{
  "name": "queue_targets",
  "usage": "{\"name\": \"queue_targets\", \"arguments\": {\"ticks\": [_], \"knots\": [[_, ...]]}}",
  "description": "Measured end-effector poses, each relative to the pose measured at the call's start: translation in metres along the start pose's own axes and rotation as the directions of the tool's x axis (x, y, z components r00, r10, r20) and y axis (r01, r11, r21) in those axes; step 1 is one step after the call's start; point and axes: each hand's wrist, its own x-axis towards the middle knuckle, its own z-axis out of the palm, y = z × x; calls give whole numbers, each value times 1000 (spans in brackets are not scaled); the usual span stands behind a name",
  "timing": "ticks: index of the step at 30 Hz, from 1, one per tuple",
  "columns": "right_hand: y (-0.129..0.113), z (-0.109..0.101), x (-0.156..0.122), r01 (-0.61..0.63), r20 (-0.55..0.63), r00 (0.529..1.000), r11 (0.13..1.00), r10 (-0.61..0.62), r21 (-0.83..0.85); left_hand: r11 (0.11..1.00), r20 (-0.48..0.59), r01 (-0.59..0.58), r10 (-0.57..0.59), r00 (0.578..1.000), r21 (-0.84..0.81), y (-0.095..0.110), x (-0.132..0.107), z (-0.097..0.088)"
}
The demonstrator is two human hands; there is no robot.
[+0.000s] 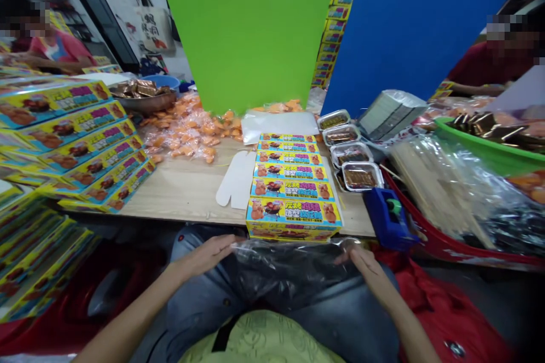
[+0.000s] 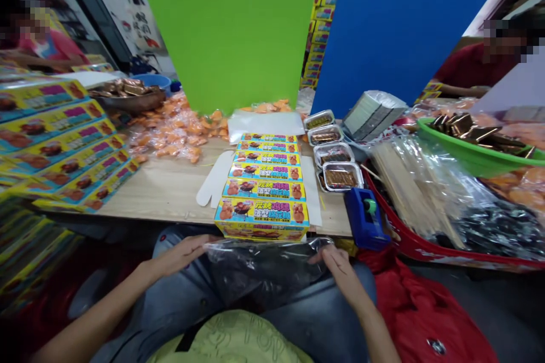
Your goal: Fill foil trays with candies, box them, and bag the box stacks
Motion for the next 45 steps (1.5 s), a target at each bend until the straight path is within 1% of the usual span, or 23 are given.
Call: {"name": "queue_targets", "arguments": {"ticks": [2,3,5,7,9,11,15,18,21,23,25,27,29,31,32,34,36,37,39,41,42,44,45], "knots": [[3,0,11,13,2,1000,998,-13,65,997,13,-22,21,1000,70,-7,8,-2],[3,0,15,16,-6,1000,992,-15,123,995,-6,-36,36,999,93,-10,12,-3],[0,-1,20,30,-51,999,974,-19,224,997,-130,-62,68,989,51,-14,17,-4],[-5,-1,23,69,-118,992,961,-38,268,997,-222,-81,78,972,-4,-15,21,-4],[-11,-1,26,115,-179,982,953,-66,280,994,-262,-98,82,962,-49,-14,25,-1],[-15,2,32,127,-217,974,948,-64,292,989,-289,-111,80,954,-94,-11,31,4],[-20,19,48,133,-291,956,925,-26,355,985,-338,-114,65,939,-127,-1,48,17],[-25,36,52,108,-226,974,859,10,501,988,-362,-114,67,930,-109,5,52,23],[-30,46,39,52,-141,989,786,45,616,990,-366,-122,88,927,-71,6,41,25],[-31,46,21,4,-99,992,779,74,627,995,-338,-95,79,938,-32,4,25,24],[-30,40,1,-55,-34,995,784,96,618,999,-290,-37,43,956,27,0,6,19],[-26,30,-19,-85,51,996,820,68,566,993,-219,1,24,975,114,-4,-13,10],[-17,20,-35,-77,123,992,891,24,447,977,-113,-6,31,993,211,-6,-29,-2],[-7,12,-47,-40,160,987,967,-1,251,957,15,-37,35,999,286,-6,-42,-12],[-1,10,-51,-18,172,985,990,-6,137,946,79,-55,31,996,320,-6,-47,-16],[10,10,-56,30,201,979,998,-17,-58,916,191,-92,17,981,390,-7,-53,-22],[18,13,-56,77,219,975,980,-36,-182,882,265,-149,28,964,448,-10,-54,-24],[20,15,-54,96,218,975,971,-47,-220,869,275,-183,56,960,461,-12,-53,-24],[21,19,-50,114,203,977,957,-60,-266,854,241,-258,162,957,451,-14,-50,-23],[18,21,-45,102,192,980,955,-49,-279,850,212,-337,271,939,404,-10,-47,-19],[15,21,-43,91,187,982,957,-39,-277,855,227,-367,300,927,368,-6,-47,-17],[11,21,-40,83,193,981,960,-31,-266,868,341,-405,302,890,289,5,-48,-11],[10,20,-39,87,194,980,962,-36,-259,872,421,-405,270,866,274,10,-50,-8]]}}
